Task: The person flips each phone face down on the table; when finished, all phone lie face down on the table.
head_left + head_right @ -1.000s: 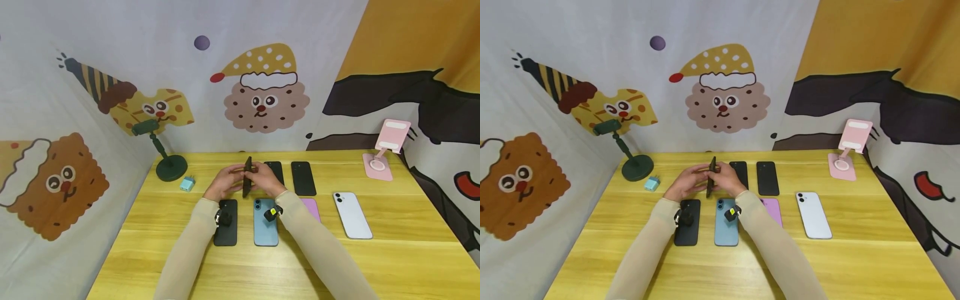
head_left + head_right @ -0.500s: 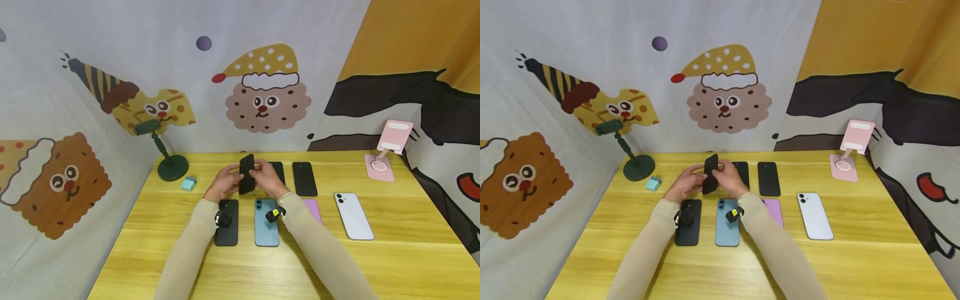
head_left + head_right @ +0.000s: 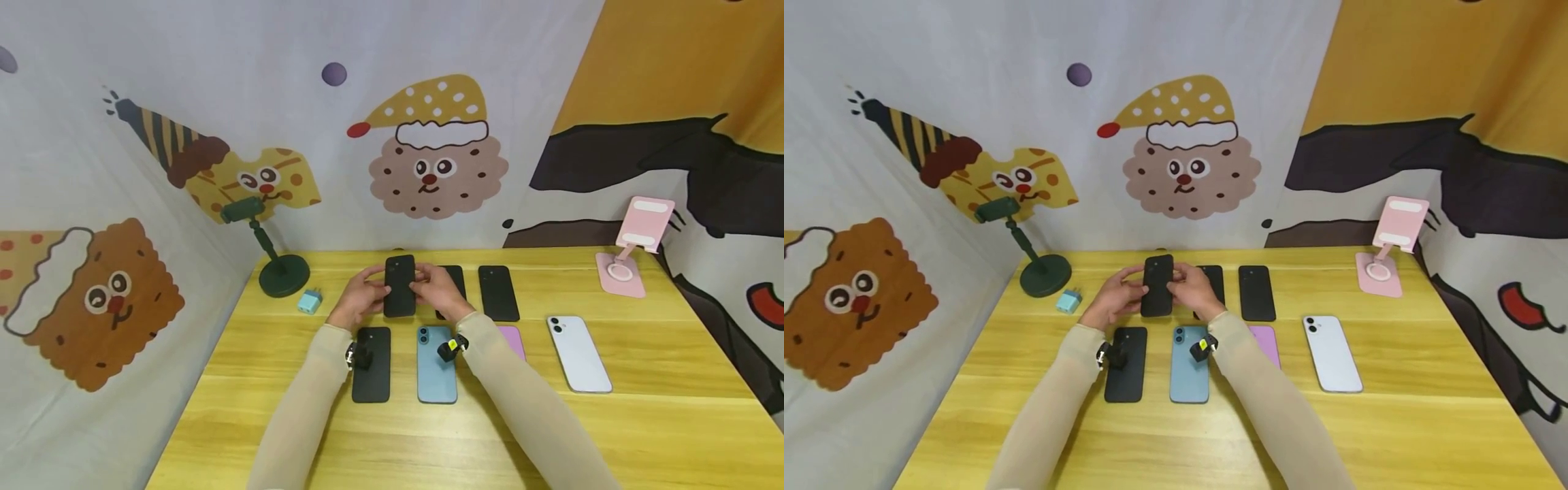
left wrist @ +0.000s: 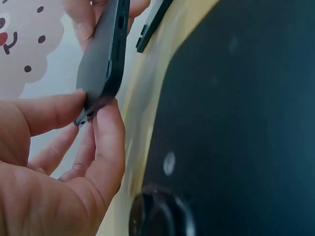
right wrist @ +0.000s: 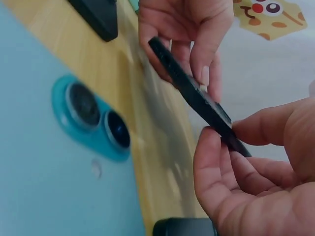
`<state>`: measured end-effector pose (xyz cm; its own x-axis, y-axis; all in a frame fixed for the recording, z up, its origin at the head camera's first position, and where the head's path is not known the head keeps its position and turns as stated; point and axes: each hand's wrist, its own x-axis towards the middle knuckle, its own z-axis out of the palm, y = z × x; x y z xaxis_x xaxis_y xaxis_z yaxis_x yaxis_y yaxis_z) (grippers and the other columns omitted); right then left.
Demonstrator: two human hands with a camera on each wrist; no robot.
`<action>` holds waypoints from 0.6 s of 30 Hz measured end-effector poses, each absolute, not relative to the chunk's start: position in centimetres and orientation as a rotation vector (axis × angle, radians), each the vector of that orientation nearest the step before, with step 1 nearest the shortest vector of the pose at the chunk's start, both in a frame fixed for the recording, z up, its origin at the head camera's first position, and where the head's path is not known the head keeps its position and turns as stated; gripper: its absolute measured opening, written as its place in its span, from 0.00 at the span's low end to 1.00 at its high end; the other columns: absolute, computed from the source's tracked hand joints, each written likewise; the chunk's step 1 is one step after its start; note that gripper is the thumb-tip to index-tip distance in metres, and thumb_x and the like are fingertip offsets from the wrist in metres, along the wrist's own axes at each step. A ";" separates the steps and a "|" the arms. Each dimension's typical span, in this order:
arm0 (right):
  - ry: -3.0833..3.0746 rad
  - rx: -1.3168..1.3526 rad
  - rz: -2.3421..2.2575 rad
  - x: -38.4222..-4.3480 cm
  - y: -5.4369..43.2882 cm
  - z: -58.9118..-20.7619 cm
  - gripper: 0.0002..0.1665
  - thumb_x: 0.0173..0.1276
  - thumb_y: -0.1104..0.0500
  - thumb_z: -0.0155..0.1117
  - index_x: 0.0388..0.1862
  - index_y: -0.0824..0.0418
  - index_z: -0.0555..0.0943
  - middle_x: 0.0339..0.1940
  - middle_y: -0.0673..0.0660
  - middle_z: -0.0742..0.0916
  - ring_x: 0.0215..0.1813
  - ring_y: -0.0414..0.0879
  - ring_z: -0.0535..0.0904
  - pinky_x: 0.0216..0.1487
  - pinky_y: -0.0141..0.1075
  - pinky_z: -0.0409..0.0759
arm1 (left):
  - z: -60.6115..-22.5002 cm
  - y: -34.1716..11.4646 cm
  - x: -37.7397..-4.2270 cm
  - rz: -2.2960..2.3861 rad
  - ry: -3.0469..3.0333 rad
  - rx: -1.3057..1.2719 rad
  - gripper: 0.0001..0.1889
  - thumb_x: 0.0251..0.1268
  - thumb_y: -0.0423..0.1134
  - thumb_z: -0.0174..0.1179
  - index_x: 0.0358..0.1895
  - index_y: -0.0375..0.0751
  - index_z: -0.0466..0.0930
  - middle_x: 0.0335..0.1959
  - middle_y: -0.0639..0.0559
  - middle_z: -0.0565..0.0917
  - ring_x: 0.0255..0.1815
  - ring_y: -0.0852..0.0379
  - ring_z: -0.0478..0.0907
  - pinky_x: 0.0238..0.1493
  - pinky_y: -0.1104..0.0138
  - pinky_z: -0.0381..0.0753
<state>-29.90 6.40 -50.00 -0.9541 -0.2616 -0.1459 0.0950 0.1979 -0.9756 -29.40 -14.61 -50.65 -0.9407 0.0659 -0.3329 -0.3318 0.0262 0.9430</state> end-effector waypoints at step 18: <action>2.441 -0.185 -1.526 -30.1 5.9 -51.4 0.38 0.72 0.70 0.65 0.80 0.62 0.70 0.63 0.65 0.84 0.49 0.52 0.90 0.42 0.38 0.91 | -50.5 -15.1 -29.7 1.747 2.238 -0.248 0.30 0.70 0.27 0.67 0.73 0.47 0.78 0.56 0.40 0.85 0.44 0.52 0.89 0.40 0.64 0.90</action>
<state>-30.12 5.94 -51.38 -0.9592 -0.2407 -0.1480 0.0276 0.4414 -0.8969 -29.68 -15.11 -50.50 -0.9431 0.0420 -0.3299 -0.3098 0.2495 0.9175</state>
